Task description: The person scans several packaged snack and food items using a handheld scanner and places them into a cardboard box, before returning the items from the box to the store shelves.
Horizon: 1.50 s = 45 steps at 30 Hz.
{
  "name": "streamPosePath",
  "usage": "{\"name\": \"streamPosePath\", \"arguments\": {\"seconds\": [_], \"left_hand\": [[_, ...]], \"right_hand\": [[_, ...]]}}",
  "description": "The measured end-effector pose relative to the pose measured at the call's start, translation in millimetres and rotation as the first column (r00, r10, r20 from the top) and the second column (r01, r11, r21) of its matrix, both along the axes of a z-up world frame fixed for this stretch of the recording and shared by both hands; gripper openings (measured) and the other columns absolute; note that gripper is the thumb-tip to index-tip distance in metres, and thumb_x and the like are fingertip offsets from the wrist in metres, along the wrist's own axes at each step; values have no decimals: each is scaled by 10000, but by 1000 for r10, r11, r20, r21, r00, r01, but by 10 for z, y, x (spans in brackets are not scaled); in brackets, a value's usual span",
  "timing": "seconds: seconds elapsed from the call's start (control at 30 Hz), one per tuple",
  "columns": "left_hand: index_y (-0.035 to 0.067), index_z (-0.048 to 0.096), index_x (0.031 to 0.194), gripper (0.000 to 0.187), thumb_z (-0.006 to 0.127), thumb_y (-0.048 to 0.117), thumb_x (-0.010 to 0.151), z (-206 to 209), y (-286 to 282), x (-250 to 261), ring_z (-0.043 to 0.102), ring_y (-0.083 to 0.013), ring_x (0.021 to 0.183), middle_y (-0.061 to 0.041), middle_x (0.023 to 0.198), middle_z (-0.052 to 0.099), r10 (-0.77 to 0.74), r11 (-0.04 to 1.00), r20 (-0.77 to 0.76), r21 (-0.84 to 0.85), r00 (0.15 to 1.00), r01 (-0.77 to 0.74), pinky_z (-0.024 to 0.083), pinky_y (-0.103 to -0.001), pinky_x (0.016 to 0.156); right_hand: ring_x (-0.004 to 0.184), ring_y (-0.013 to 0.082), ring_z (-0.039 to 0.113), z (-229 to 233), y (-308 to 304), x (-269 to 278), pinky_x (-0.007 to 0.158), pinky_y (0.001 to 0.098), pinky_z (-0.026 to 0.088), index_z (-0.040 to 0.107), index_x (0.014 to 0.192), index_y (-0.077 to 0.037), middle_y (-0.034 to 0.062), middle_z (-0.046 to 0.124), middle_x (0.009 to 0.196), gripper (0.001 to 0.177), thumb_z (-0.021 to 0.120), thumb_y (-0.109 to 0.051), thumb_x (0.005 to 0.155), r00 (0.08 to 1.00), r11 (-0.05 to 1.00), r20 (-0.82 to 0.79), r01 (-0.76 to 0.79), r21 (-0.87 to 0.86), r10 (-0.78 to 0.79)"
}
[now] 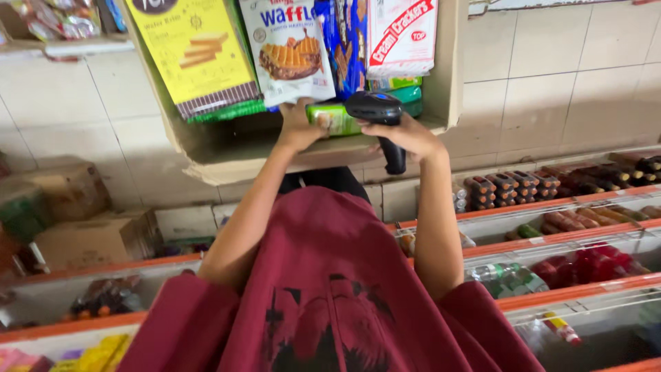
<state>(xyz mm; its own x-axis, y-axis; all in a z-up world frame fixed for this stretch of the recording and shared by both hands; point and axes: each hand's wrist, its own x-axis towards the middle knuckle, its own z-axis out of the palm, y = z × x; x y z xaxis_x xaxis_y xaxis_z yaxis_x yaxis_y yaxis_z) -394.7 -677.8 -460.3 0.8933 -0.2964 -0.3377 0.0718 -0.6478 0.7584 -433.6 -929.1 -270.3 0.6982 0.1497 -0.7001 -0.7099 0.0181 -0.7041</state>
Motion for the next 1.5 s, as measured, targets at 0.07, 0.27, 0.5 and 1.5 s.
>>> {"name": "streamPosePath", "arguments": {"seconds": [0.07,0.27,0.5,1.5], "left_hand": [[80,636,1258,749,901,298,593,107,-17,94,454,-410,1227,-229,1206,624,-79,997,-63,-26,995,78,435,-459,1101],[92,629,1279,740,865,160,581,308,-107,128,485,-454,1201,-235,1172,591,-194,981,-30,-27,981,193,457,-466,1055],[84,551,1383,577,703,82,827,596,-156,140,654,-454,1069,-215,1422,475,-463,838,-41,305,886,452,538,-551,837],[180,556,1342,322,521,145,1023,49,359,353,559,-317,1251,-119,1393,533,-828,520,458,409,324,750,528,-382,1041]], "right_hand": [[813,114,724,-16,-24,74,658,322,637,674,1262,-63,21,748,1104,521,813,-264,802,994,996,-71,-86,-7,85],[660,175,727,-51,-72,446,574,328,584,734,1186,-39,108,753,891,563,840,-385,756,856,864,-336,-468,-184,392],[629,164,688,-180,-46,609,537,331,560,740,1099,-28,106,733,793,543,851,-416,736,787,771,-436,-577,-269,437],[615,153,728,-303,154,593,546,281,583,769,1077,-21,83,755,814,381,778,-288,805,868,836,-259,-485,-257,424]]}}
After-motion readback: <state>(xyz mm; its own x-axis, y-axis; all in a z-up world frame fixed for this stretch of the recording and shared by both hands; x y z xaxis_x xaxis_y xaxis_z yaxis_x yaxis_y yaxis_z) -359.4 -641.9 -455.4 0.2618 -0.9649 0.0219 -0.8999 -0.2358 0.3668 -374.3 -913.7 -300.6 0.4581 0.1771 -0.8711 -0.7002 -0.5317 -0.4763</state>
